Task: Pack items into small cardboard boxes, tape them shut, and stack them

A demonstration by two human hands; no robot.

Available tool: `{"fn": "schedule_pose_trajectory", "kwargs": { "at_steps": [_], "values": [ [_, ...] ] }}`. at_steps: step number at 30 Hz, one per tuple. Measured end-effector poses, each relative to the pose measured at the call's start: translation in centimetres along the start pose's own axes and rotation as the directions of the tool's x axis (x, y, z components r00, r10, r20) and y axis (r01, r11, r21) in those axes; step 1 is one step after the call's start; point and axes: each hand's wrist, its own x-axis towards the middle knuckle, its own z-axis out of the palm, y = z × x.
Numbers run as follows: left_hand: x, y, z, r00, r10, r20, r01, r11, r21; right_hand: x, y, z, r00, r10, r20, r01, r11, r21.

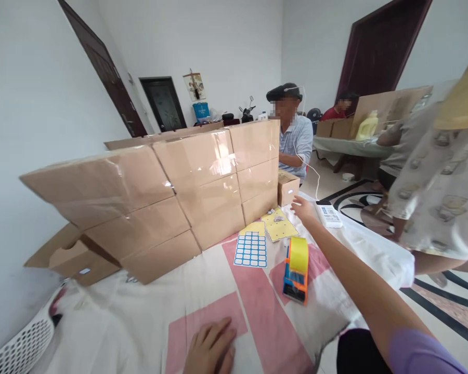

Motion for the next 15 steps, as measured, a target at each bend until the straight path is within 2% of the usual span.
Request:
{"fn": "schedule_pose_trajectory", "kwargs": {
  "at_steps": [2,4,5,6,7,8,9,10,11,12,14,15],
  "values": [
    [-0.1,0.4,-1.7,0.999,-0.048,0.010,0.048,0.997,-0.066,-2.1,-1.4,-2.3,0.999,-0.021,0.031,0.019,0.997,0.069],
    [-0.5,-0.3,-3.7,0.982,-0.191,-0.002,0.189,0.970,-0.151,-5.3,-3.5,-4.3,0.996,-0.082,0.039,0.076,0.987,0.139],
    [-0.8,-1.2,-4.9,0.953,-0.303,-0.012,0.294,0.934,-0.201,-7.5,-4.9,-5.1,0.987,-0.155,0.034,0.145,0.968,0.207],
    [-1.2,-2.7,-6.2,0.903,-0.429,-0.028,0.410,0.878,-0.247,-10.0,-6.3,-5.8,0.968,-0.239,0.077,0.212,0.943,0.258],
    [-1.6,-4.6,-7.7,0.830,-0.557,-0.038,0.523,0.800,-0.293,-13.0,-7.8,-6.4,0.932,-0.322,0.163,0.267,0.919,0.291],
    [-1.9,-6.8,-9.2,0.732,-0.680,-0.036,0.638,0.703,-0.315,-16.3,-9.2,-6.8,0.872,-0.386,0.301,0.295,0.905,0.305],
    [-2.3,-9.4,-10.9,0.631,-0.773,-0.067,0.726,0.618,-0.302,-19.9,-10.4,-7.1,0.785,-0.434,0.441,0.317,0.894,0.316],
    [-2.6,-12.1,-12.5,0.568,-0.814,-0.118,0.767,0.576,-0.281,-23.6,-11.6,-7.3,0.666,-0.467,0.582,0.338,0.884,0.323],
    [-2.8,-14.9,-14.1,0.525,-0.836,-0.160,0.793,0.548,-0.265,-27.2,-12.4,-7.3,0.551,-0.468,0.691,0.345,0.881,0.322],
    [-2.9,-17.5,-15.6,0.472,-0.857,-0.207,0.823,0.513,-0.245,-30.5,-13.1,-7.2,0.459,-0.460,0.760,0.347,0.880,0.323],
    [-2.7,-22.2,-18.1,0.404,-0.872,-0.275,0.862,0.464,-0.206,-35.8,-13.8,-6.6,0.255,-0.499,0.828,0.432,0.825,0.365],
    [-2.4,-24.0,-19.0,0.394,-0.874,-0.284,0.871,0.454,-0.189,-37.7,-13.8,-6.2,0.225,-0.503,0.834,0.444,0.815,0.372]
  ]
}}
